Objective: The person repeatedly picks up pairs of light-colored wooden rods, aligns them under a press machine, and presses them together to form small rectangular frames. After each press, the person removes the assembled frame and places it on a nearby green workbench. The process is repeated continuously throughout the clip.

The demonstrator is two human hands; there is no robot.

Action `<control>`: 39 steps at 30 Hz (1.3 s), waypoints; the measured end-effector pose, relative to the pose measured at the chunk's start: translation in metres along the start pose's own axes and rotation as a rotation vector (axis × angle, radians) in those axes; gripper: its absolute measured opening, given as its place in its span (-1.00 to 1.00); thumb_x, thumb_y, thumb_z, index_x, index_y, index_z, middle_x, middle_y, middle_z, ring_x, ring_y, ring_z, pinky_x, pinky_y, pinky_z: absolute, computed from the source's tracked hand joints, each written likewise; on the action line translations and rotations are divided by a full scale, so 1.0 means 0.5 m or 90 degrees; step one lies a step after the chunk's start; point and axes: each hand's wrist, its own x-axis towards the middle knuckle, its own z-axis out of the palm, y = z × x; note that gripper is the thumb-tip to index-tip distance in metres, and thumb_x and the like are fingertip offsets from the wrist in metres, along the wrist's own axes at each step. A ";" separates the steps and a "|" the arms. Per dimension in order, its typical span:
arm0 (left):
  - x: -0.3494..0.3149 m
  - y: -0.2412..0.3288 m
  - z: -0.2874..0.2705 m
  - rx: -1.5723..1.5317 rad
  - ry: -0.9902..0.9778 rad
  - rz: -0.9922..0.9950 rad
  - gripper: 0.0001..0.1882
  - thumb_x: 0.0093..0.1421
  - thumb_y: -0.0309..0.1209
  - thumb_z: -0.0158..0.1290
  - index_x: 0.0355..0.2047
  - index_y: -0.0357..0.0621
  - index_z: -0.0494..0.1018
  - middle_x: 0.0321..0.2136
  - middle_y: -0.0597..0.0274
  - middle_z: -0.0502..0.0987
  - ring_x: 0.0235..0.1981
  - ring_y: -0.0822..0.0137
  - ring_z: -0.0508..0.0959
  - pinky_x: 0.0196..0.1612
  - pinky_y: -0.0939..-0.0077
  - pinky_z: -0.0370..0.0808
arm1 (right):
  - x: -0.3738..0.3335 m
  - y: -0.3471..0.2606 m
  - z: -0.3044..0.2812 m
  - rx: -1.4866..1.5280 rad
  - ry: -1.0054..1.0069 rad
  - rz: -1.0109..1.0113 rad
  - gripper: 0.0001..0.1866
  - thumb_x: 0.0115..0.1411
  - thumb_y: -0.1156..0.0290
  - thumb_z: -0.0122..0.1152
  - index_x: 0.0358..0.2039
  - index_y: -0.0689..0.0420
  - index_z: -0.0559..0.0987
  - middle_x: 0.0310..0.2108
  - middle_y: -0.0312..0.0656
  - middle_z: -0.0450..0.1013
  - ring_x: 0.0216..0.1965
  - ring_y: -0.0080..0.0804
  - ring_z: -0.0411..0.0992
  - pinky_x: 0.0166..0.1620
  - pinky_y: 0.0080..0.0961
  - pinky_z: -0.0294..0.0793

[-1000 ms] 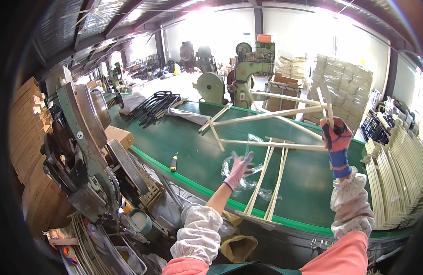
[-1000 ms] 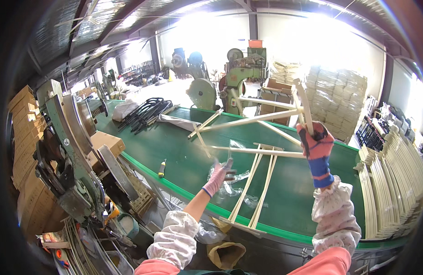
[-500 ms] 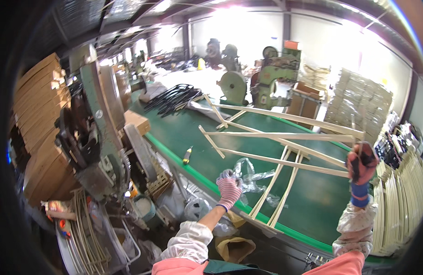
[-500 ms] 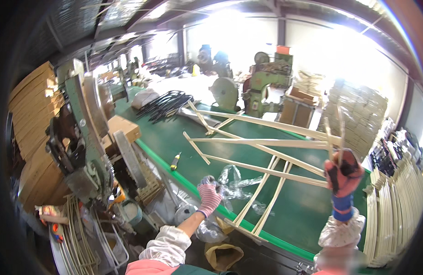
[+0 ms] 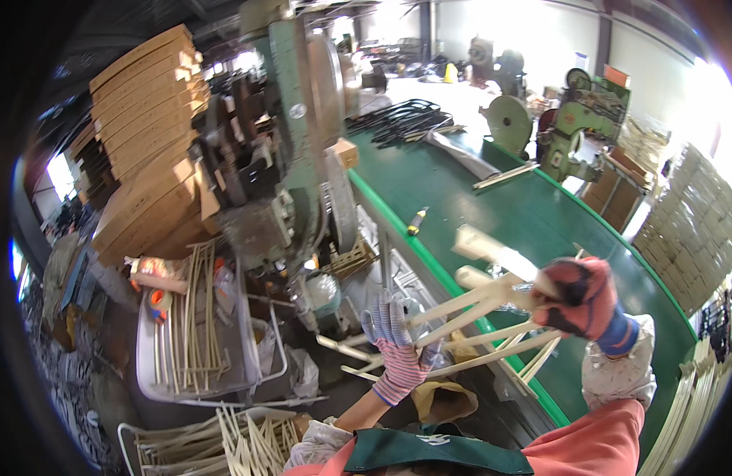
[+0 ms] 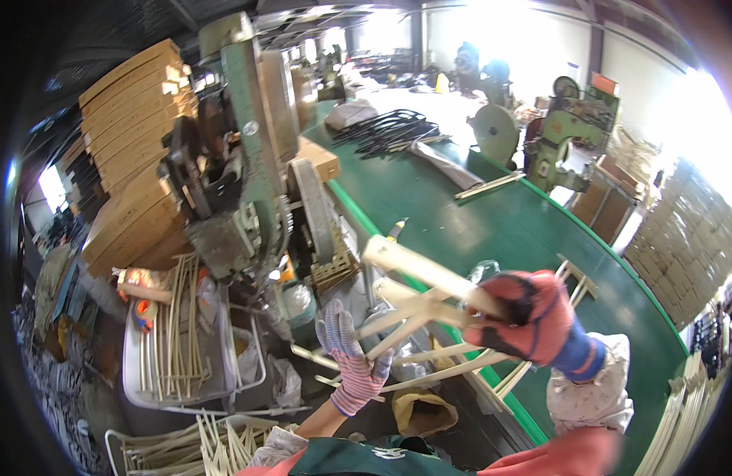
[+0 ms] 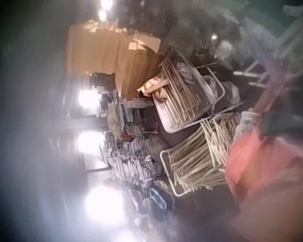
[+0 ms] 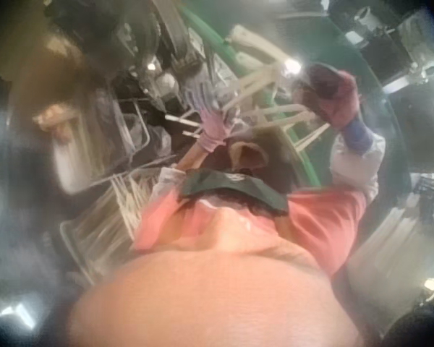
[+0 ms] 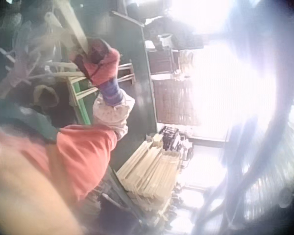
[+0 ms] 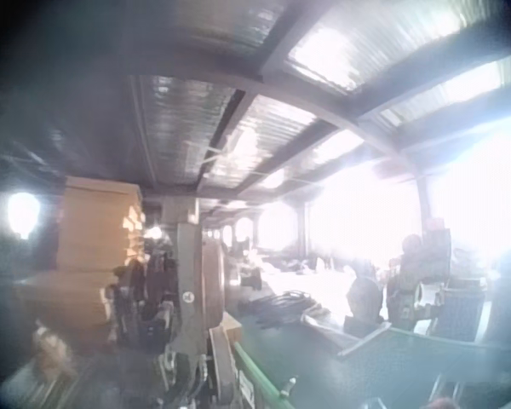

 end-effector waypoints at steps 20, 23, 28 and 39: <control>-0.149 -0.303 -0.163 -0.632 -0.105 -0.819 -0.72 0.18 -0.30 0.03 -0.21 -0.24 0.52 -0.32 0.26 0.56 -0.31 0.51 0.50 -0.19 0.60 0.40 | 0.158 0.237 0.577 0.595 -0.624 0.439 -0.62 0.12 0.49 0.02 -0.03 0.35 0.37 -0.27 -0.02 0.48 -0.29 -0.35 0.51 -0.17 -0.50 0.50; -0.158 -0.346 -0.177 -0.627 -0.164 -0.788 -0.73 0.18 -0.30 0.02 -0.21 -0.22 0.52 -0.35 0.26 0.57 -0.32 0.52 0.50 -0.20 0.62 0.39 | 0.153 0.256 0.630 0.549 -0.600 0.423 -0.66 0.08 0.54 0.02 -0.09 0.35 0.41 -0.30 -0.07 0.51 -0.30 -0.39 0.52 -0.21 -0.54 0.50; -0.134 -0.407 -0.175 -0.515 -0.290 -0.680 -0.64 0.20 -0.23 0.00 -0.18 -0.30 0.49 -0.32 0.17 0.58 -0.37 0.51 0.52 -0.25 0.64 0.44 | 0.156 0.275 0.672 0.536 -0.581 0.404 -0.67 0.06 0.54 0.11 -0.12 0.33 0.41 -0.28 -0.11 0.50 -0.27 -0.44 0.49 -0.17 -0.56 0.47; -0.083 -0.422 -0.152 -0.459 -0.136 -0.949 -0.65 0.11 -0.16 0.09 -0.37 -0.27 0.50 -0.51 0.19 0.53 -0.52 0.41 0.53 -0.47 0.57 0.48 | 0.218 0.304 0.687 0.469 -0.588 0.260 -0.76 0.08 0.59 0.10 -0.19 0.30 0.44 -0.41 -0.21 0.52 -0.38 -0.54 0.50 -0.31 -0.59 0.49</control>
